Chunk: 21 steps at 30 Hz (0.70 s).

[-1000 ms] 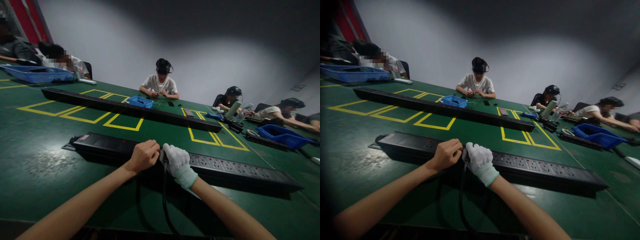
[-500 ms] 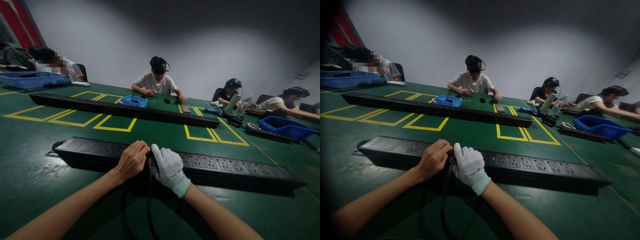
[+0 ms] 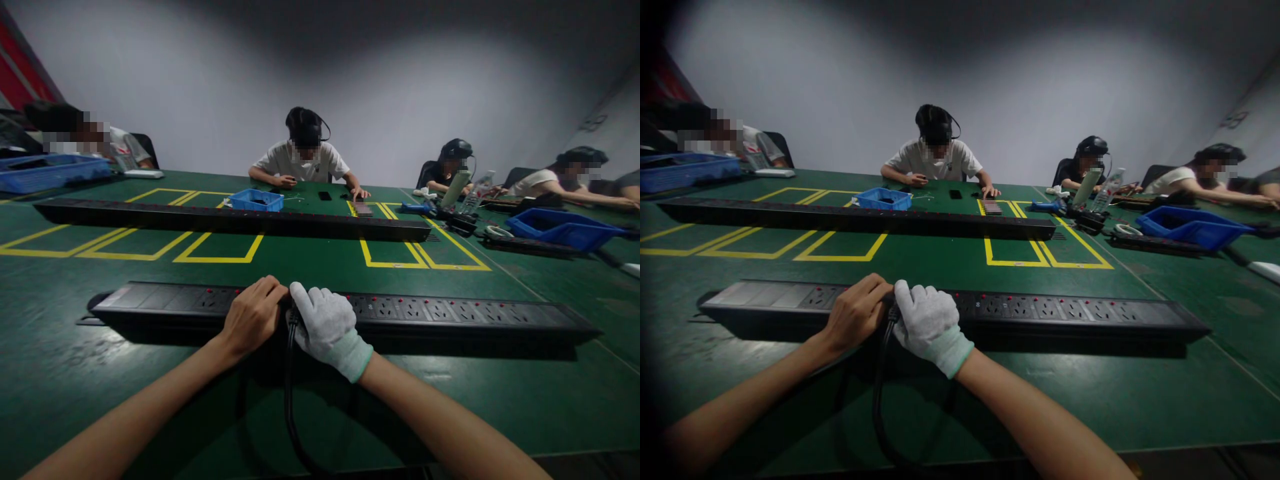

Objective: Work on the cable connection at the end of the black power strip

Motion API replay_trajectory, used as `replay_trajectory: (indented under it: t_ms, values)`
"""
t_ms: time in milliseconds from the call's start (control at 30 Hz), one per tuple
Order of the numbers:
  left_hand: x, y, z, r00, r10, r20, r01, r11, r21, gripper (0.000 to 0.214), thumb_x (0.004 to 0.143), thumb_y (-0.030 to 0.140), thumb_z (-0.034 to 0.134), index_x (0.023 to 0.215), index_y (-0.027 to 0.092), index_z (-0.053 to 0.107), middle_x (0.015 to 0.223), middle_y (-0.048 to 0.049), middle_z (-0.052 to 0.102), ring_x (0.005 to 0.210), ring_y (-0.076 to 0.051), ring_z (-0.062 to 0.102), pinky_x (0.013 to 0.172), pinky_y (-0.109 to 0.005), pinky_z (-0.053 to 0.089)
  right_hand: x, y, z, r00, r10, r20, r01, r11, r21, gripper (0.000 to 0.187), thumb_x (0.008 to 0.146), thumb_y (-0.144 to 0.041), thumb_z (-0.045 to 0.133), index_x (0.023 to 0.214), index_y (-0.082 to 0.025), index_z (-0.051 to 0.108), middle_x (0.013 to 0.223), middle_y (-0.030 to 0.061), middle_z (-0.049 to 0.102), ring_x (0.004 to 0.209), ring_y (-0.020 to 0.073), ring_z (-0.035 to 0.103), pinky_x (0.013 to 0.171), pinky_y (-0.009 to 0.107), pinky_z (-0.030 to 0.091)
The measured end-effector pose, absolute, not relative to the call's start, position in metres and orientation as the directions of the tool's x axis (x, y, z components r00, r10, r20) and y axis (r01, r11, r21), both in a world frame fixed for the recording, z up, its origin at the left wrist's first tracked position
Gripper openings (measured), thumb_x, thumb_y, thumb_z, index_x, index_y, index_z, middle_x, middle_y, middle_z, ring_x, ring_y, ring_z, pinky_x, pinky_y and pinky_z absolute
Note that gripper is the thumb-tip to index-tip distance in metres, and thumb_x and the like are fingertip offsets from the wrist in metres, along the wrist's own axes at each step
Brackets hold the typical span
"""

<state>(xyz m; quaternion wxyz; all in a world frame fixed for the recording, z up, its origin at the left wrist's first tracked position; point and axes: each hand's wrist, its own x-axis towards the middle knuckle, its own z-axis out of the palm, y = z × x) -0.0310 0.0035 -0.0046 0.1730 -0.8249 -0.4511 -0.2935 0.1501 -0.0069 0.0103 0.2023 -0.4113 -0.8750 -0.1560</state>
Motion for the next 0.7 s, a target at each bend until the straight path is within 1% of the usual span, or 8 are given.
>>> replay_trajectory:
  t_ms: [200,533,700]
  values:
    - [-0.0312,0.0043,-0.005,0.431,0.637,0.639,0.839,-0.543,-0.024,0.019,0.084,0.009,0.038,0.086,0.017,0.055,0.085,-0.0054,0.054,0.079,-0.018,0.05,0.068,-0.03,0.043,0.1507,-0.0066,0.0101,-0.586,0.651,0.483,0.779,0.616,0.116,0.052,0.084,-0.038,0.043,0.131,-0.014,0.04,0.095,0.0105,0.06,0.078,0.0239,0.054,0.06,0.036,0.036]
    - [-0.0314,0.0049,-0.0054,0.433,0.637,0.638,0.837,-0.546,-0.022,0.017,0.083,0.008,0.04,0.084,0.017,0.055,0.085,-0.0053,0.055,0.079,-0.019,0.05,0.069,-0.03,0.043,0.1504,-0.0073,0.0103,-0.581,0.646,0.495,0.783,0.611,0.121,0.05,0.085,-0.036,0.042,0.13,-0.013,0.04,0.094,0.0103,0.06,0.078,0.0235,0.053,0.06,0.035,0.036]
    - [-0.0302,0.0042,-0.0048,0.428,0.641,0.637,0.842,-0.54,-0.023,0.017,0.084,0.008,0.04,0.084,0.017,0.055,0.085,-0.0051,0.055,0.079,-0.019,0.05,0.069,-0.03,0.042,0.1507,-0.0066,0.01,-0.587,0.644,0.491,0.781,0.611,0.132,0.052,0.084,-0.037,0.044,0.13,-0.013,0.04,0.094,0.0105,0.06,0.078,0.0239,0.054,0.06,0.035,0.036]
